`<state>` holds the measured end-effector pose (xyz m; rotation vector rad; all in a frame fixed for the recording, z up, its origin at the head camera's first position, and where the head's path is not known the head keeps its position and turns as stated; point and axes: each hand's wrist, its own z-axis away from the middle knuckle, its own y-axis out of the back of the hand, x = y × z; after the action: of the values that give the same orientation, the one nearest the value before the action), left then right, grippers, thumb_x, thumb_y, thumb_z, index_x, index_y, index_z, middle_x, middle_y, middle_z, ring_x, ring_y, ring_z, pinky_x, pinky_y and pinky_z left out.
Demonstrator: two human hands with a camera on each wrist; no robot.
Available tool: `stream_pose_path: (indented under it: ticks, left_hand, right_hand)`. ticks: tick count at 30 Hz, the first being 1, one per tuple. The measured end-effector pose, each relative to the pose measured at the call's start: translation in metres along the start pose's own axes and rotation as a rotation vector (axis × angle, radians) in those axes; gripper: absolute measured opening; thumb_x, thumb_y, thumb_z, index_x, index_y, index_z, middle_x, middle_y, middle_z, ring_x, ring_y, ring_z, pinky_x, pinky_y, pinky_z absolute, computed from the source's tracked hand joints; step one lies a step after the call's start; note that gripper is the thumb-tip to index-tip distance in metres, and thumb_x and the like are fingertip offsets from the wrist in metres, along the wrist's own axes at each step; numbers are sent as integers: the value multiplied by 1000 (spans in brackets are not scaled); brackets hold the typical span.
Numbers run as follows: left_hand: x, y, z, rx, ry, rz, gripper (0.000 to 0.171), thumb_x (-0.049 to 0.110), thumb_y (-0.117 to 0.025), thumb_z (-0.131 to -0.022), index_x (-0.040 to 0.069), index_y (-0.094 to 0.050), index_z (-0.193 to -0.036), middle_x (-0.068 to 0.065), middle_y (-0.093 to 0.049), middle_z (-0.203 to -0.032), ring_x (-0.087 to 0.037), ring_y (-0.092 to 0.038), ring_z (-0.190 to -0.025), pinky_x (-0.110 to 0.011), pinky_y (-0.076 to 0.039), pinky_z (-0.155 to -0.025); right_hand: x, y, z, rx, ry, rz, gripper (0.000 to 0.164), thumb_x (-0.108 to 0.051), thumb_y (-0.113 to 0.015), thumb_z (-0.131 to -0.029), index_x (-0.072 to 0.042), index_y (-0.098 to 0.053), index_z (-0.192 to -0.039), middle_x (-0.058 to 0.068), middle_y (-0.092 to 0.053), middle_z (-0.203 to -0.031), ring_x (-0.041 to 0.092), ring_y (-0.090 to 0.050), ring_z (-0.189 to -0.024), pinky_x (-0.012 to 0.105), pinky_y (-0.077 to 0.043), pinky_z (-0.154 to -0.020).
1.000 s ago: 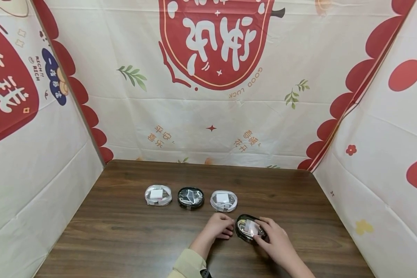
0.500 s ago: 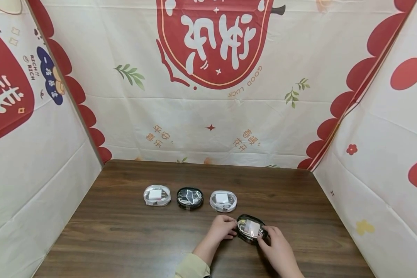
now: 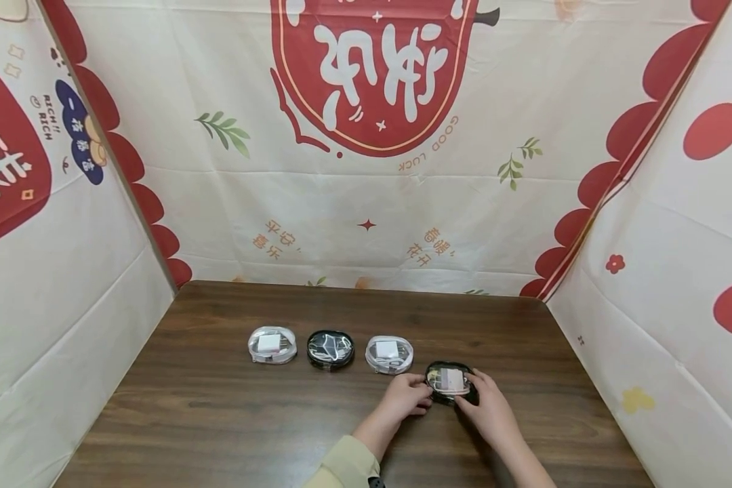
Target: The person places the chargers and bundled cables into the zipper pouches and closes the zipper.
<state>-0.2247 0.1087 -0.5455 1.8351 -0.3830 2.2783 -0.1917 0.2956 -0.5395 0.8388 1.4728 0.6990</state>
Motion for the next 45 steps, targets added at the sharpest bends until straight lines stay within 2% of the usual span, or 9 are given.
stream_pose_path:
  ticks: [8,14,21,28,30,35,38,42,45]
  left_hand:
    - [1,-13,-9,66,-52,-95,39,-1,-64,-83,-13,-56,-120,-7,-61,-90,-25,-67,-71,-33,-57,-57]
    - [5,-19,-18,99,-71,-187,29,0,-65,-80,-6,-59,-107,-6,-57,-86,-27,-65,-63,-32,-55,-50]
    - [6,-22,-29,117,-83,-254,53,4,-67,-79,-10,-53,-128,-8,-59,-98,-15,-56,-50,-24,-49,-45]
    - [9,-17,-29,127,-77,-311,52,6,-68,-80,-10,-53,-127,-12,-61,-102,-11,-52,-47,-24,-49,-44]
    - [9,-15,-27,128,-72,-311,56,7,-69,-81,-10,-51,-132,-11,-61,-104,-13,-54,-48,-24,-49,-45]
    - [11,-8,-20,101,-114,-337,42,6,-69,-82,-6,-60,-122,-9,-64,-95,-16,-58,-55,-24,-50,-49]
    - [11,-1,-16,86,-150,-401,38,7,-68,-84,-7,-62,-119,-13,-67,-98,-22,-65,-78,-31,-55,-69]
    - [9,9,-7,83,-182,-524,45,11,-68,-85,-9,-59,-124,-18,-66,-112,-30,-61,-108,-39,-49,-93]
    - [11,18,1,74,-210,-622,45,14,-68,-85,-6,-60,-125,-17,-65,-117,-30,-59,-113,-39,-47,-96]
  right_hand:
    - [9,-2,-20,11,50,-14,53,-15,-74,-85,10,-54,-128,33,-42,-139,49,-40,-127,61,-34,-103]
    - [14,0,-33,-3,67,-28,53,-14,-73,-86,11,-53,-129,34,-40,-141,50,-39,-129,60,-33,-104]
    - [19,4,-46,-24,84,-14,53,-12,-72,-87,12,-52,-129,36,-38,-141,51,-37,-129,61,-33,-103]
    - [19,1,-53,-44,91,-10,53,-14,-71,-88,11,-52,-130,35,-38,-142,51,-36,-130,62,-33,-104]
    - [19,0,-53,-42,94,-6,53,-14,-71,-88,10,-52,-131,35,-37,-143,51,-35,-130,62,-33,-104]
    - [16,4,-50,-34,103,8,53,-18,-69,-90,9,-52,-132,35,-35,-144,51,-36,-130,62,-33,-103]
    - [15,7,-46,-26,119,16,52,-19,-69,-91,9,-53,-131,36,-36,-143,52,-37,-129,64,-33,-102]
    - [15,11,-40,-26,142,47,51,-21,-68,-91,8,-54,-131,35,-36,-143,53,-38,-127,66,-33,-100]
    - [13,15,-35,-35,144,78,52,-24,-67,-92,5,-53,-133,33,-36,-144,54,-37,-127,69,-33,-97]
